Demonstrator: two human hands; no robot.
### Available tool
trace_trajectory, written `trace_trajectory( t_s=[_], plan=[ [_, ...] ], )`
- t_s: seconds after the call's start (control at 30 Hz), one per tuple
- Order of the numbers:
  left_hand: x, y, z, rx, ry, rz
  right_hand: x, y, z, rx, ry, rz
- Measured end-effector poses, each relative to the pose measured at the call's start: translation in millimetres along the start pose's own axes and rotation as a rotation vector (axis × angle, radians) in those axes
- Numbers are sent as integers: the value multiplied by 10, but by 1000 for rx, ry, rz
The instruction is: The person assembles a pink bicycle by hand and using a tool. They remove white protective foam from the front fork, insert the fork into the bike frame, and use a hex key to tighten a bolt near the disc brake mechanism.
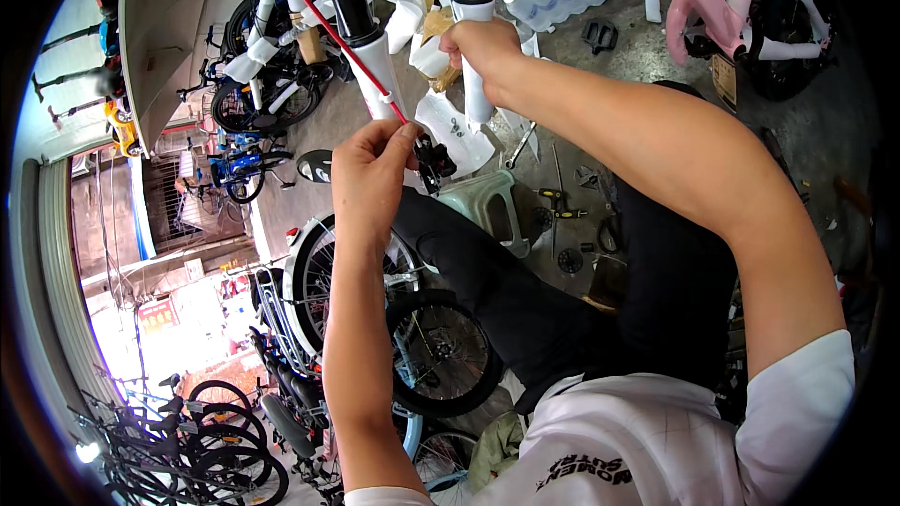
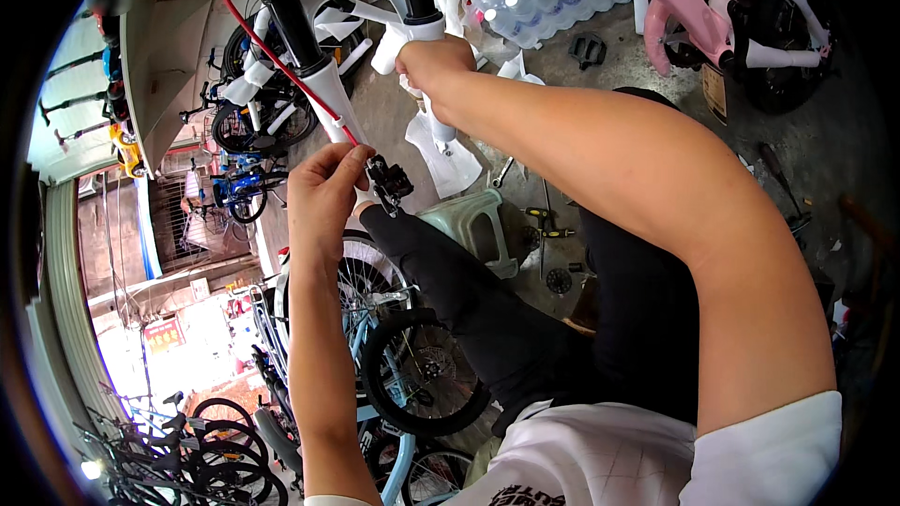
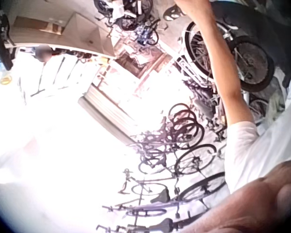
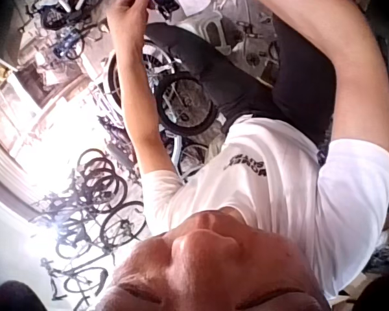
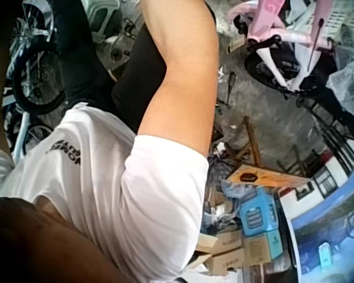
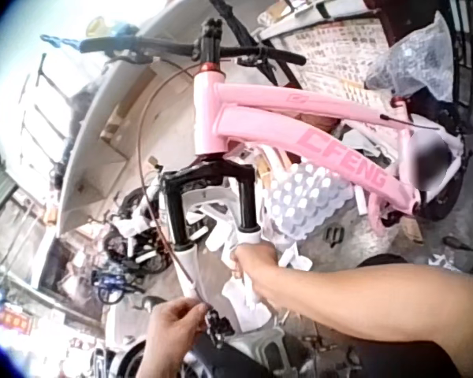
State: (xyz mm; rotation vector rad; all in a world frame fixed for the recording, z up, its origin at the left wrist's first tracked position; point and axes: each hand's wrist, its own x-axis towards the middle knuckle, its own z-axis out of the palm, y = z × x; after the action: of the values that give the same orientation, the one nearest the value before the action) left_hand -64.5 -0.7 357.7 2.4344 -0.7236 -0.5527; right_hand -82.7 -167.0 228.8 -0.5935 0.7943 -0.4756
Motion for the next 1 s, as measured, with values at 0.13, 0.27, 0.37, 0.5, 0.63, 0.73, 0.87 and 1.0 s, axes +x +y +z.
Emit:
trace_trajectory(
  t_s=[0.13, 0.27, 0.37, 0.5, 0.63, 0.73, 0.87, 1.0],
  plan=[
    [91, -123, -75, -54, -124, 107, -57, 3, 48, 35, 23, -7],
    [72, -189, -82, -94, -203, 183, -15, 45, 24, 12, -22, 3],
    [70, -236, -106, -80, -216, 214, -73, 23, 18, 5, -38, 6],
    [80, -62, -156, -45, -289, 65, -70, 13, -11, -2, -41, 4],
    [142, 10, -208, -51, -298, -19, -59, 11, 41, -15, -1, 13],
    [166, 9, -172, -80, -270, 0, -5, 22, 59, 28, 8, 0],
    [231, 60, -224, -11, -313, -8, 51, 44, 78, 6, 64, 5],
    [175, 3, -195, 16, -314, 60, 0, 29, 73, 4, 64, 12]
  ],
)
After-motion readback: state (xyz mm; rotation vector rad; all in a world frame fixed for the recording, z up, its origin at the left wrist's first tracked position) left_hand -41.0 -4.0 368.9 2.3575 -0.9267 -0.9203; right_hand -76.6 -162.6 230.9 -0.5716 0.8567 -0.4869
